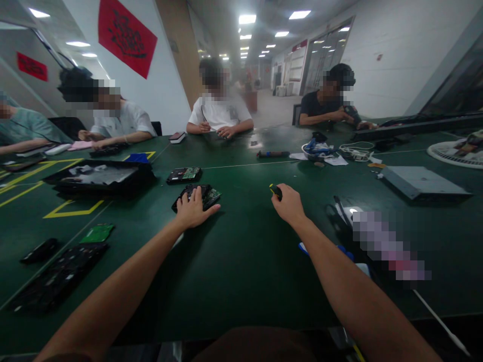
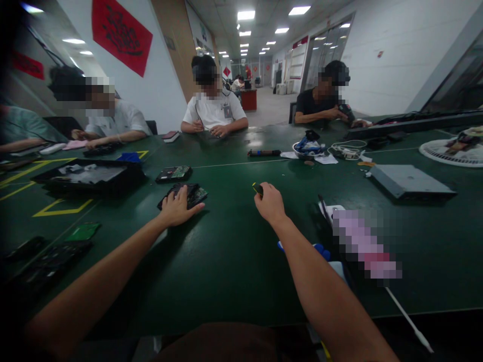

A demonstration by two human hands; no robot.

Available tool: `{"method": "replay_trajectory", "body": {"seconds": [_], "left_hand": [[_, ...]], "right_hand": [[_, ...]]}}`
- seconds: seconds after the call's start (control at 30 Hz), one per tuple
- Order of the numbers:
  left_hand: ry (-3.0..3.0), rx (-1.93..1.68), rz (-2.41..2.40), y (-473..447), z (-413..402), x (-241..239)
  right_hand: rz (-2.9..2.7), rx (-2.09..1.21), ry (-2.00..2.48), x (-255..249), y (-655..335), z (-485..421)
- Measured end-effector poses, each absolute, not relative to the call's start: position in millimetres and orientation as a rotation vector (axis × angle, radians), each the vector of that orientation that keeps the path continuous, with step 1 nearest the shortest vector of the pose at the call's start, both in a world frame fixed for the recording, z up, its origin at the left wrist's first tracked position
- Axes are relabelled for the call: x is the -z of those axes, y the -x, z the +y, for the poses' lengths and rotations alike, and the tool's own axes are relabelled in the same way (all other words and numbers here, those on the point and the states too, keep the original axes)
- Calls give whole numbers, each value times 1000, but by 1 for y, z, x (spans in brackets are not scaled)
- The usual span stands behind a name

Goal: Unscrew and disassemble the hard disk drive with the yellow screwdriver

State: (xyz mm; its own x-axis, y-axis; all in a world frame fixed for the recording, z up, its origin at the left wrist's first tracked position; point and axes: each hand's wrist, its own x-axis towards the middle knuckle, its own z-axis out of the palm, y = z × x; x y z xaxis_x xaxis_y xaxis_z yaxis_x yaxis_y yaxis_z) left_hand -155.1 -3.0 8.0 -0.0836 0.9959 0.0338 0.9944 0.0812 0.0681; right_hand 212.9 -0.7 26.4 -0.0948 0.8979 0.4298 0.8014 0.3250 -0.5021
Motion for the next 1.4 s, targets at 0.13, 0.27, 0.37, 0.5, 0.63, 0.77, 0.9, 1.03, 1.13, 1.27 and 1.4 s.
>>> {"method": "replay_trajectory", "body": {"seconds": [0.13,0.27,0.37,0.5,0.63,0.77,0.9,1.03,1.13,1.27,1.4], "left_hand": [[-2203,-177,2164,107,-5,-8],[-2353,-350,1943,56,-5,-2],[-2422,-502,1778,18,-5,5],[-2446,-593,1672,-28,-8,11],[-2466,-558,1621,-53,-14,10],[-2425,-571,1673,-48,-18,8],[-2390,-577,1709,-24,-12,8],[-2372,-565,1770,6,-3,9],[-2343,-532,1859,25,1,8],[-2368,-578,1909,48,5,8],[-2332,-654,1995,64,11,11]], "right_hand": [[-1940,-193,1547,-27,-211,-1],[-2014,-181,1713,-29,-209,-4],[-2059,-187,1835,-30,-209,-5],[-2068,-226,1954,-30,-212,-5],[-2022,-268,2020,-29,-216,-2],[-1984,-280,2056,-26,-221,1],[-1921,-293,2083,-23,-226,2],[-1907,-292,2087,-22,-232,4],[-1908,-281,2071,-20,-236,6],[-1896,-270,2045,-19,-238,9],[-1878,-287,2081,-20,-238,9]]}}
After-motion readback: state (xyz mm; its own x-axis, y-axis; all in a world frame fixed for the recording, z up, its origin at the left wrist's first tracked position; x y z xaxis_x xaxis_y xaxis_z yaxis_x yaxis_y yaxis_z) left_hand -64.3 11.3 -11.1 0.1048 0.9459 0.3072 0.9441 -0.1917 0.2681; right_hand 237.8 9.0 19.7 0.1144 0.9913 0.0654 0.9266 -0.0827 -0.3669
